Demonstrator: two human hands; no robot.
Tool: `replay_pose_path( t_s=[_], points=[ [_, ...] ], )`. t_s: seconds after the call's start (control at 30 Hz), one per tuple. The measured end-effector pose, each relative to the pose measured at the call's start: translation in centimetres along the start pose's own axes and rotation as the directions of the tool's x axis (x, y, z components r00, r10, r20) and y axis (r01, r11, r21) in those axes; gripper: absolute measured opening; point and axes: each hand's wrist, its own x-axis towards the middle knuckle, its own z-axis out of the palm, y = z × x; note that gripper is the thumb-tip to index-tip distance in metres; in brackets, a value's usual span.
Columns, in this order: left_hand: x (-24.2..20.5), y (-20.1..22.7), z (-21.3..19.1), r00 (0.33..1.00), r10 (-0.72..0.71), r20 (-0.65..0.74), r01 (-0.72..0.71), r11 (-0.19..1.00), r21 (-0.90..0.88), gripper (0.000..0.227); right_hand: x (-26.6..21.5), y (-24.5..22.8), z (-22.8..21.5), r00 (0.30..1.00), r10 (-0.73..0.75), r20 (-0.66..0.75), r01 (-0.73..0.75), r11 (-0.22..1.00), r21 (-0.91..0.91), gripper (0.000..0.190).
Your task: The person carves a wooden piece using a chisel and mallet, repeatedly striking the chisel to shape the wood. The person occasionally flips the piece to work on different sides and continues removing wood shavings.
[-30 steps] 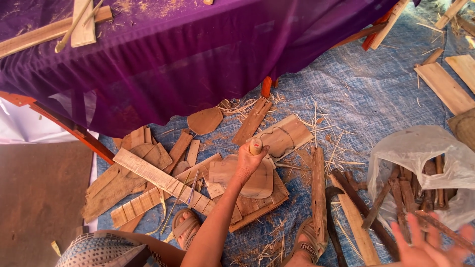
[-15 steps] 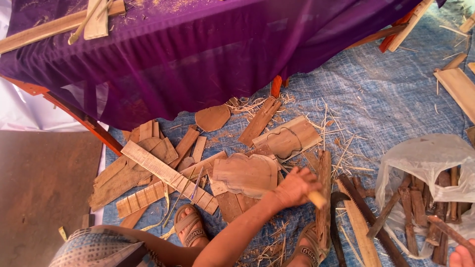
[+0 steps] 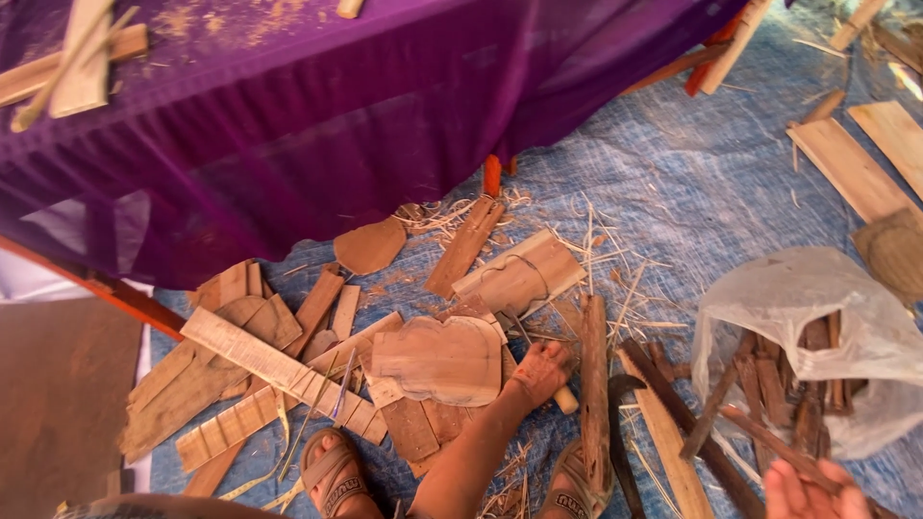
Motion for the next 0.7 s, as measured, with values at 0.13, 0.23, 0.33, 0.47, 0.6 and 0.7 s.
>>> replay_pose_path(
  t_s=[0.13,0.23,0.33,0.47,0.6,0.7],
  points=[
    [1.2,0.7,3.0,0.99,-0.101,0.102,0.104,0.994,-0.026,0.022,-2.1,-2.9,2.4,0.978,0.161,0.133,-0.208,0.751,0.627,0.024],
    [1.7,1.4,5.1,0.986,-0.125,0.11,0.129,0.991,-0.033,0.023,0.3,2.7,-0.1,0.945,0.198,0.259,-0.325,0.64,0.697,0.03],
    [1.4,1.4,7.0,0.981,-0.193,0.03,0.195,0.955,-0.223,0.016,-0.4,1.3,0.7,0.926,0.242,0.288,-0.376,0.616,0.692,0.027],
    [0.0,-0.4,1.3,0.97,-0.171,0.173,0.21,0.947,-0.243,0.029,-0.3,1.8,1.1,0.902,0.259,0.346,-0.431,0.594,0.679,0.03],
    [-0.7,-4.4,-10.9,0.932,-0.36,0.04,0.277,0.637,-0.719,0.035,-2.5,-2.3,5.5,0.903,0.118,0.413,-0.353,0.752,0.556,0.031],
    [-2.1,-7.5,-24.3,0.962,-0.271,0.034,0.114,0.286,-0.952,0.062,-4.7,-14.6,14.3,0.843,0.317,0.435,-0.385,0.92,0.075,0.034]
  ],
)
